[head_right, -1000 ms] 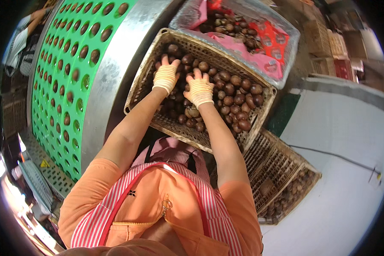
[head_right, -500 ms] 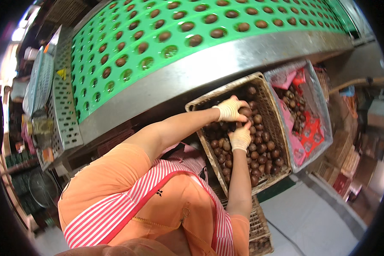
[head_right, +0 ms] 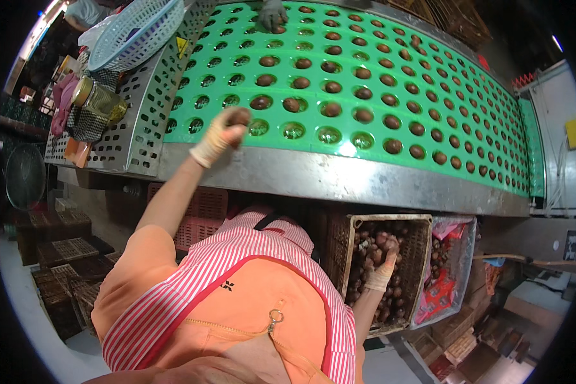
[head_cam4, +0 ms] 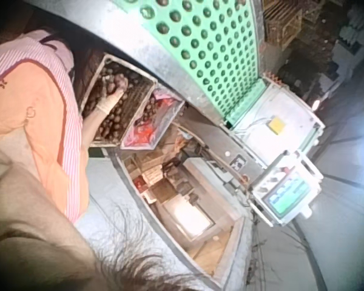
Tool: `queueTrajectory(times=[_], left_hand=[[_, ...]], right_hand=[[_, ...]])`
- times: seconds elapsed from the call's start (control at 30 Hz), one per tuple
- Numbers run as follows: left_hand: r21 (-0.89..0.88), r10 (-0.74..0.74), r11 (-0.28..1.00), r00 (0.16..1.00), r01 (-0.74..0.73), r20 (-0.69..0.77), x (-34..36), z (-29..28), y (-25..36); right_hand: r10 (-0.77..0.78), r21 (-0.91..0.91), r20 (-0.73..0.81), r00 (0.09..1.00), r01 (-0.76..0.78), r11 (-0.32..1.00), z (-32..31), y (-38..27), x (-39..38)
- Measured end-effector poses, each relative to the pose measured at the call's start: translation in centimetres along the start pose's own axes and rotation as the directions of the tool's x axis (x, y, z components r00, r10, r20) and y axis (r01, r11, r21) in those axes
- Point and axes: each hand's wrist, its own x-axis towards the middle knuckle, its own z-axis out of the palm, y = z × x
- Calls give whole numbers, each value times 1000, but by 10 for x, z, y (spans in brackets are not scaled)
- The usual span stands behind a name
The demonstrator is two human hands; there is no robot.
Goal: The person sorts brown nuts from a crate by hand, placing them into circular slots on a green dimpled conveyor belt.
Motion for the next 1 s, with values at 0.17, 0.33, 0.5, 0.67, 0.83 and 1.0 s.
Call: queueTrajectory(times=[0.17,0.33,0.5,0.67,0.83,1.0], left_hand=[[-154,-134,983,959,97,-249,32,-136,-20],[748,239,652,904,122,-355,57,-194,-72],[735,197,623,856,267,-478,84,-188,-22],[748,-142,501,894,435,-425,125,-218,-41],[702,90,636,873,320,-480,154,-214,-25],[409,212,912,804,42,-555,223,-226,-70]], right_hand=[[168,-376,413,895,-1,927,216,-43,12],[-57,-550,802,594,773,317,420,27,34],[15,-547,824,566,803,-236,539,91,45],[269,-405,755,599,747,-528,585,145,74],[337,-335,777,531,803,-493,611,134,101],[341,-431,746,572,805,-408,638,121,116]])
